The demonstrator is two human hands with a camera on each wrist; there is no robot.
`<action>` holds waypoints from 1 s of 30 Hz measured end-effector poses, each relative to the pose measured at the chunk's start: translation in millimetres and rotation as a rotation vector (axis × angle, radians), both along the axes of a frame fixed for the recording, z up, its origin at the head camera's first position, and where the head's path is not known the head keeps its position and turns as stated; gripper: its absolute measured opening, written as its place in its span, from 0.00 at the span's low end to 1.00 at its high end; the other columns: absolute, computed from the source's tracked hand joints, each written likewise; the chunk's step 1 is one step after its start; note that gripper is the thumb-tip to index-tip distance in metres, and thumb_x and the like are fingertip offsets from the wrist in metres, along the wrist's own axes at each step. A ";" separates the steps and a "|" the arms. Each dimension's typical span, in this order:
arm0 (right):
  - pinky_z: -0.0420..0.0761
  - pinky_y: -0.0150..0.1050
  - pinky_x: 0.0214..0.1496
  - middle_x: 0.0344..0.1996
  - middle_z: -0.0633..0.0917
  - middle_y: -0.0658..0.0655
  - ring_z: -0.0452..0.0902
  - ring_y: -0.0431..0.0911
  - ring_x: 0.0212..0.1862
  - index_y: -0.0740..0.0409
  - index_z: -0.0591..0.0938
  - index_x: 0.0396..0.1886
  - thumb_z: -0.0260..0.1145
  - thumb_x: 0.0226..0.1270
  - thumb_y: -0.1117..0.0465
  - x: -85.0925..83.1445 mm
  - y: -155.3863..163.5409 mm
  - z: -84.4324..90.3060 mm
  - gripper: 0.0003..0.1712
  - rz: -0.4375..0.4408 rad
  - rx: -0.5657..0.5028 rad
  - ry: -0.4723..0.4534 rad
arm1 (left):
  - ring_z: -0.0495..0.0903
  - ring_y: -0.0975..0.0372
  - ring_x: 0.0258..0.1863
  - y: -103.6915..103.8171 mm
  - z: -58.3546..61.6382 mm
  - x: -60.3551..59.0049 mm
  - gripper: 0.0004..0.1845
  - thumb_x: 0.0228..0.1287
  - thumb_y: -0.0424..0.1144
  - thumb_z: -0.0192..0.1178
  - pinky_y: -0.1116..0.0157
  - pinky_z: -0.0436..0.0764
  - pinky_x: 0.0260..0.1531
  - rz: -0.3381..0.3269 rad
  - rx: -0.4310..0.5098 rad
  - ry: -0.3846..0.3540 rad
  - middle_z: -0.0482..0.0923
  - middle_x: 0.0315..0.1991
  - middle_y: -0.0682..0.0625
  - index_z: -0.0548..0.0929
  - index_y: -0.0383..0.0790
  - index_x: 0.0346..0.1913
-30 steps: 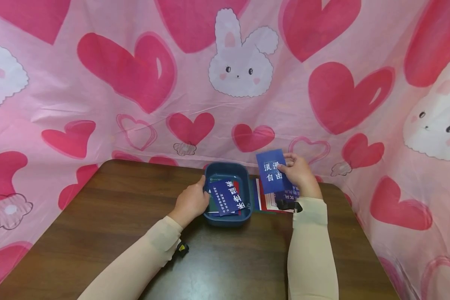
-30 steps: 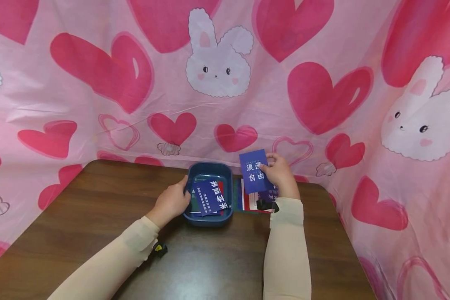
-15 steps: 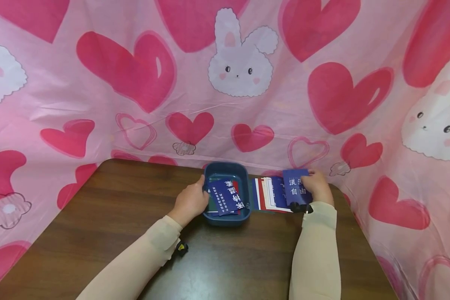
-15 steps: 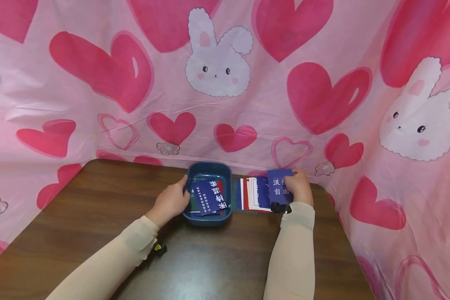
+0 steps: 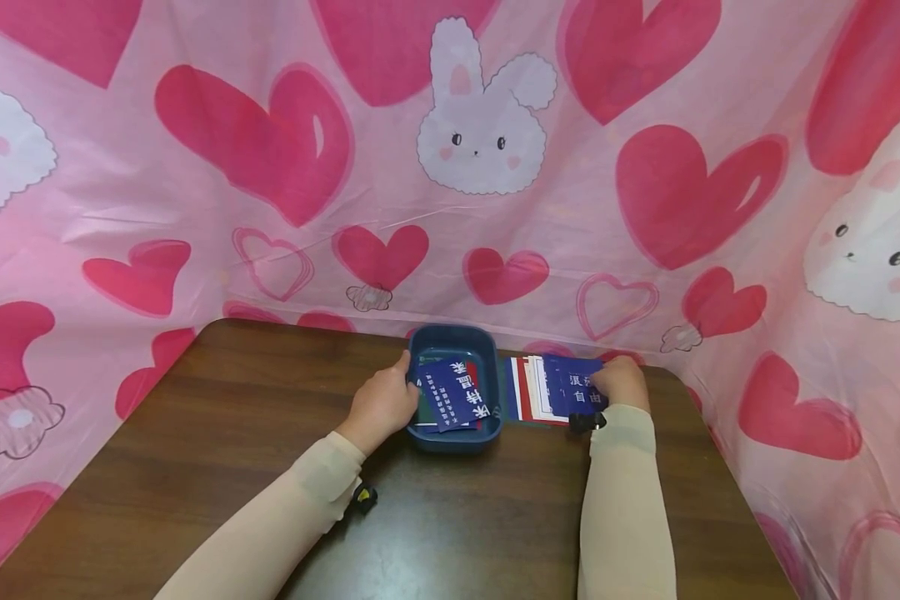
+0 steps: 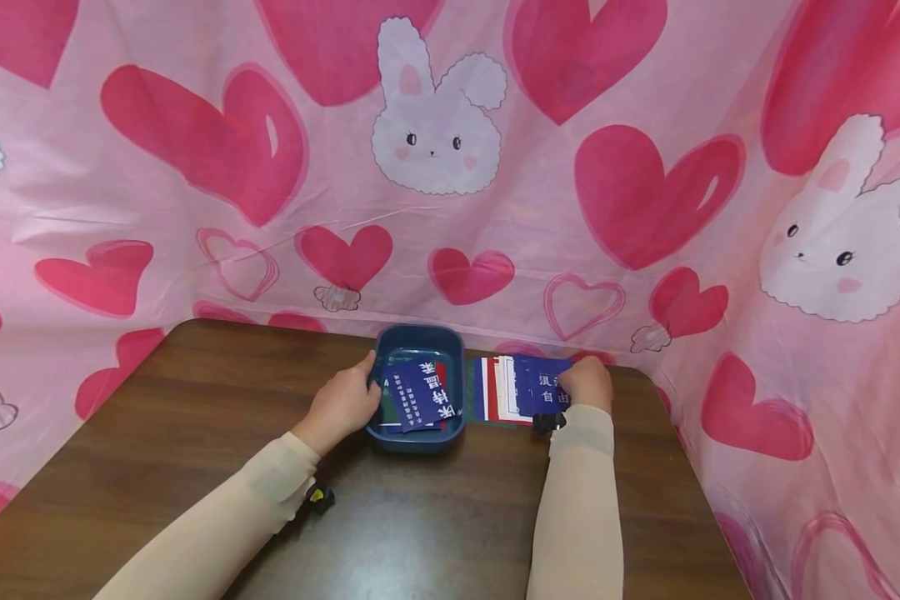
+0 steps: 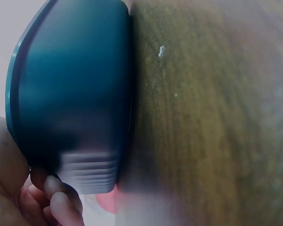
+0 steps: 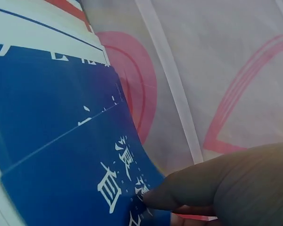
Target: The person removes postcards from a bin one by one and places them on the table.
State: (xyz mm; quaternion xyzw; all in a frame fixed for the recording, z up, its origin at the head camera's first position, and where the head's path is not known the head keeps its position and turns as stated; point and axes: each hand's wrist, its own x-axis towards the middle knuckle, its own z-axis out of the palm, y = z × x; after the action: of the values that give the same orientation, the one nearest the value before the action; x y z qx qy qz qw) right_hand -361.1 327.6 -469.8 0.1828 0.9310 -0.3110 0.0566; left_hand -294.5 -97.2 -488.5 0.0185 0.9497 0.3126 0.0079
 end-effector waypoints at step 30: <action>0.93 0.57 0.51 0.55 0.88 0.73 0.85 0.64 0.49 0.72 0.86 0.56 0.78 0.70 0.61 1.2 -31.6 12.0 0.22 0.153 -0.016 -0.010 | 0.83 0.51 0.33 -0.5 -2.8 -2.2 0.39 0.84 0.45 0.59 0.59 0.77 0.28 0.002 -0.011 0.003 0.83 0.75 0.34 0.63 0.39 0.91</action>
State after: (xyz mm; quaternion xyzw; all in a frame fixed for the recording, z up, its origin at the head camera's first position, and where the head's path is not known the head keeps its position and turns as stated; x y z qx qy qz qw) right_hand -359.8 296.0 -457.8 0.1122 0.9393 -0.3124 0.0864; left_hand -296.7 -97.7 -491.3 0.0180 0.9514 0.3075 0.0060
